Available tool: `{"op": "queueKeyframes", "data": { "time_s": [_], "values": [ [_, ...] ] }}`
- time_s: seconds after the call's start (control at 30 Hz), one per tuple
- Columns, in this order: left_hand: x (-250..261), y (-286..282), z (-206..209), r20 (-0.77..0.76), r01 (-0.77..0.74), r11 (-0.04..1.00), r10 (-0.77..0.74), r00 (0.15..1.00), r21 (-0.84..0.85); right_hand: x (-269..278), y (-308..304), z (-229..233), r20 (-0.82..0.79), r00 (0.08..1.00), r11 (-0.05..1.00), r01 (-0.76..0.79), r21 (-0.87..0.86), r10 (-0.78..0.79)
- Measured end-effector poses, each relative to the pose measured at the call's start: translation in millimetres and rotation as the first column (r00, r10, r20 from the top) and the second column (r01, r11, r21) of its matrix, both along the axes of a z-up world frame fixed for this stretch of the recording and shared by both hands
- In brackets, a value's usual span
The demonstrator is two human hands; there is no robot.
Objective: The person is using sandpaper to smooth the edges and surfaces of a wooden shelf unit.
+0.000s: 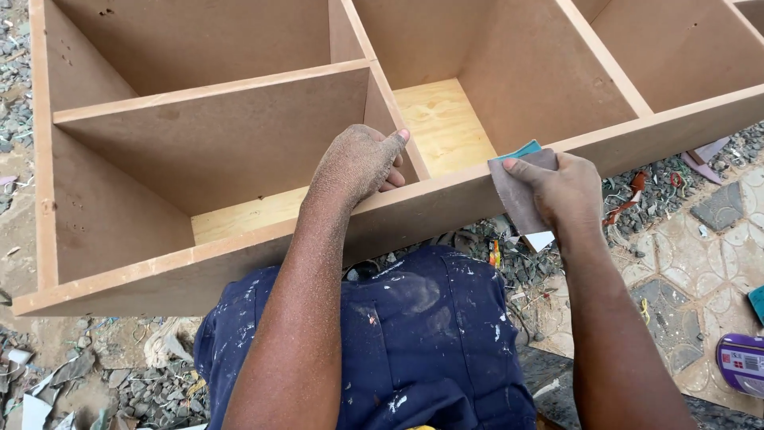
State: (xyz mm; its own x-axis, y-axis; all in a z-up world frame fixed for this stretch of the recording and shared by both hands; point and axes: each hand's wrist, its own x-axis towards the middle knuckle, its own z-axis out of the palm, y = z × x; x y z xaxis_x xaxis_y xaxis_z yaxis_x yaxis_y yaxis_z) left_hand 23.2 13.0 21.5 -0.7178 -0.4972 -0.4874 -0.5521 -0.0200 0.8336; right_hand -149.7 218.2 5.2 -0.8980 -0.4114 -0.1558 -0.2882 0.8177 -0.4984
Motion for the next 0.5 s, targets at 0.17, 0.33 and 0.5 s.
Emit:
{"op": "queueKeyframes", "data": {
  "time_s": [0.17, 0.33, 0.5],
  "values": [
    [-11, -8, -12, 0.026, -0.027, 0.994, 0.030, 0.999, -0.104, 73, -36, 10, 0.098, 0.994, 0.995, 0.061, -0.077, -0.054],
    [-16, -3, -8, 0.004, -0.012, 0.997, 0.012, 1.000, -0.075, 25, 10, 16, -0.114, 0.993, 0.989, -0.007, -0.147, -0.010],
    [-12, -4, -9, -0.010, -0.013, 0.997, 0.012, 1.000, -0.075, 42, 13, 41, -0.466, 0.877, 0.949, -0.240, -0.203, 0.123]
  ]
}}
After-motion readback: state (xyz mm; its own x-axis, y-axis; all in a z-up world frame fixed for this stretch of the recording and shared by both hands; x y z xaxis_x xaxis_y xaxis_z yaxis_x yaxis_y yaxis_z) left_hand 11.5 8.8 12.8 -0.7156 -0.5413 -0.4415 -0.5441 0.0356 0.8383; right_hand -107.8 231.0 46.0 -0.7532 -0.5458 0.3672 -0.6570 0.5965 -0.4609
